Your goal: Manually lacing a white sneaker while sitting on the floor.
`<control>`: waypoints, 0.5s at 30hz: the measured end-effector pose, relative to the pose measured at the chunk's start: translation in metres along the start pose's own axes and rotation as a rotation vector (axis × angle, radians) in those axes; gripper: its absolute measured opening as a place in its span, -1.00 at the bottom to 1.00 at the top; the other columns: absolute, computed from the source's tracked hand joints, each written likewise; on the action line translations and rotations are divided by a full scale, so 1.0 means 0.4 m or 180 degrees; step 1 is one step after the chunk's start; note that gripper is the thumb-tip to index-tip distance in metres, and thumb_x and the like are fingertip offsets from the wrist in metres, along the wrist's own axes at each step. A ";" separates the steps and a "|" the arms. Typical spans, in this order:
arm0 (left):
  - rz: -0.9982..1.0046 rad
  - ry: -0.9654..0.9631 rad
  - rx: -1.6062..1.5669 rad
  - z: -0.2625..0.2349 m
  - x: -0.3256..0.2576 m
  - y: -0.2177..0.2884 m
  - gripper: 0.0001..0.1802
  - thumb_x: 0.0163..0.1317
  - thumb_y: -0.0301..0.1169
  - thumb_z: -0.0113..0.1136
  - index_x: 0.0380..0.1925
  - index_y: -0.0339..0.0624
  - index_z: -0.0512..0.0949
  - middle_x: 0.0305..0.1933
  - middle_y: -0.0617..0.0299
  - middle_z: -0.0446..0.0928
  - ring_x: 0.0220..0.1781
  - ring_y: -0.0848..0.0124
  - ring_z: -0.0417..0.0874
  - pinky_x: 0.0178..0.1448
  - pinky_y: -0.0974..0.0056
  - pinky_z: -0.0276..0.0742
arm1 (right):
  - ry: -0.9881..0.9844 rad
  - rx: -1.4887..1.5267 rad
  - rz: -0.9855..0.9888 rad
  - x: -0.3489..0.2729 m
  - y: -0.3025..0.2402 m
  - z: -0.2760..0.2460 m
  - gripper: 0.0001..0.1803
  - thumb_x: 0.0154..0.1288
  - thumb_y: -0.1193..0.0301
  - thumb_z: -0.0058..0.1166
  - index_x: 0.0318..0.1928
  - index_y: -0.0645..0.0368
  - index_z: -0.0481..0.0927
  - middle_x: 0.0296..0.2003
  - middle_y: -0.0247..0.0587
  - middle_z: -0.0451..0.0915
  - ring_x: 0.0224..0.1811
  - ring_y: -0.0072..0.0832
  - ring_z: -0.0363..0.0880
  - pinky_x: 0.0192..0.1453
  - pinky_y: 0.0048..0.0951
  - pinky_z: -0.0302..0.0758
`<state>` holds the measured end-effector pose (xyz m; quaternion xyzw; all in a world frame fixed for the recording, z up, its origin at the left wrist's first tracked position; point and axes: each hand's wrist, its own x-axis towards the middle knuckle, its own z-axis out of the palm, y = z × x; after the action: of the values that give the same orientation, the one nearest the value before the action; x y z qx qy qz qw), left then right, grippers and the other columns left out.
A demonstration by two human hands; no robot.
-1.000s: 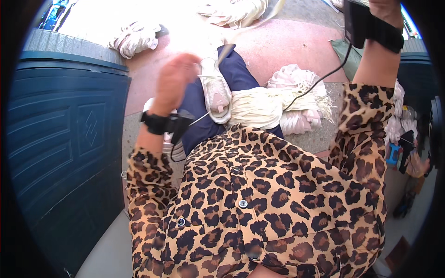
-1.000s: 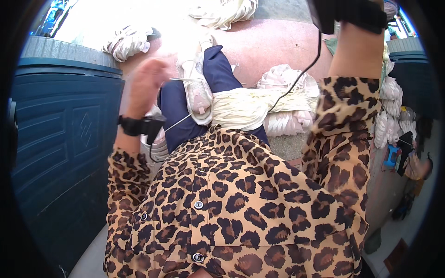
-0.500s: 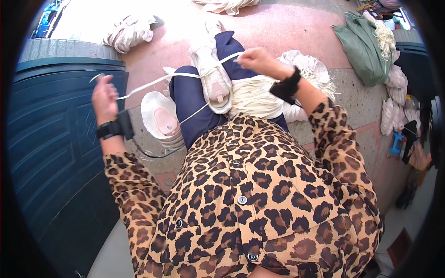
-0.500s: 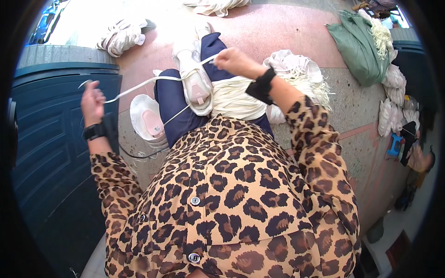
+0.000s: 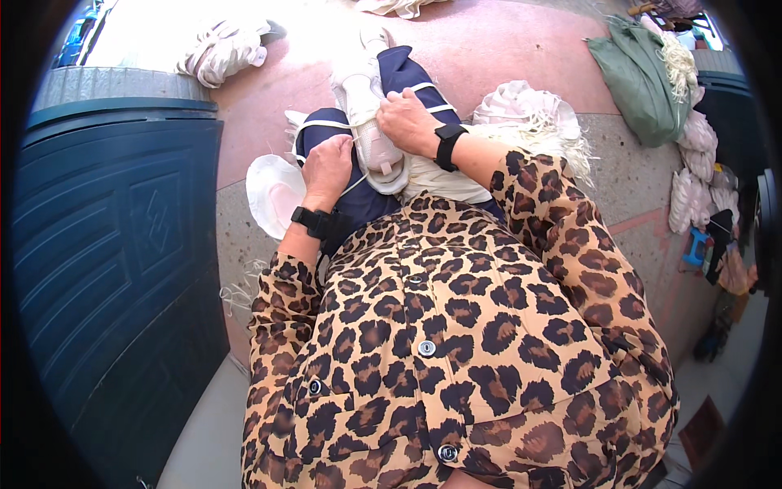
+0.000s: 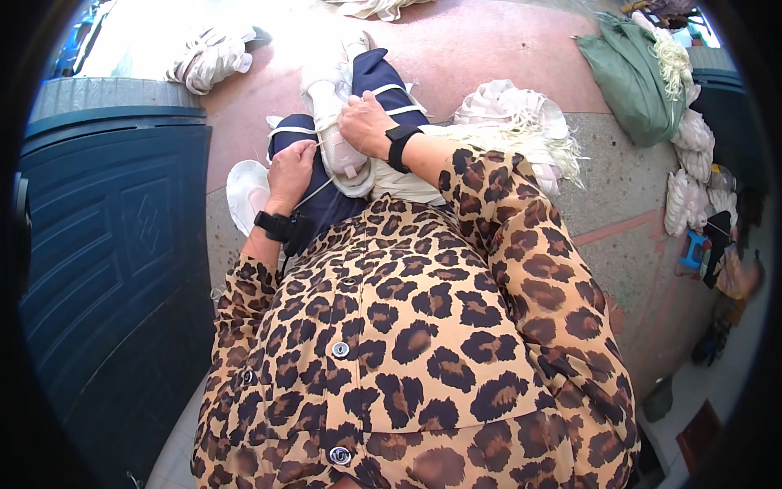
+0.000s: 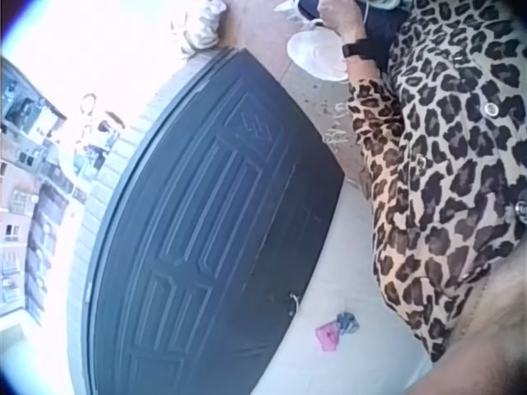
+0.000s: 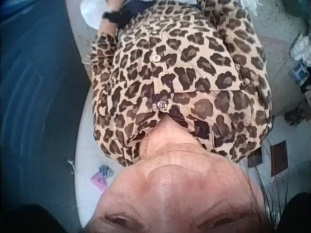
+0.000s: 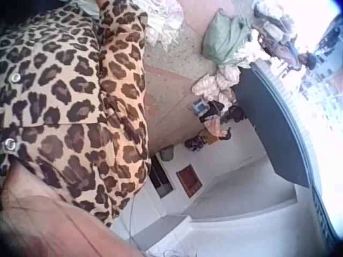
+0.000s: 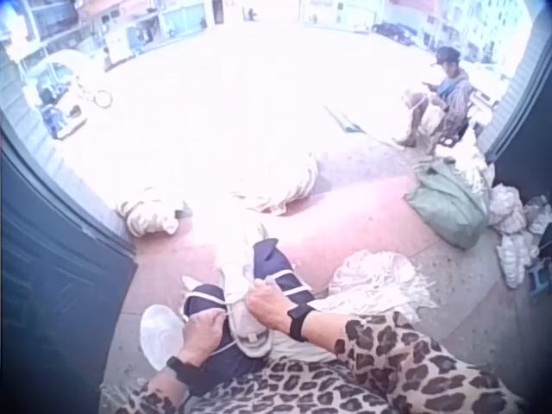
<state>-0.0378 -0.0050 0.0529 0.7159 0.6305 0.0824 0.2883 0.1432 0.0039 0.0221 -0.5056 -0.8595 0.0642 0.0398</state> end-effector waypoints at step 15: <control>0.0036 0.0399 0.0410 0.046 0.032 -0.007 -0.76 0.13 -0.28 -0.05 -0.50 -0.11 0.57 -0.49 0.05 0.55 -0.39 0.10 0.58 -0.32 0.07 0.40 | 0.0363 0.0120 0.0638 -0.017 0.013 -0.020 -0.85 0.06 0.29 -0.01 -0.52 0.04 0.56 -0.46 -0.31 0.47 -0.26 -0.41 0.42 -0.15 -0.33 0.26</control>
<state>-0.0287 0.0016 0.0332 0.7300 0.6473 0.0880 0.2012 0.1522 0.0009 0.0292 -0.5910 -0.7996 0.0552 0.0914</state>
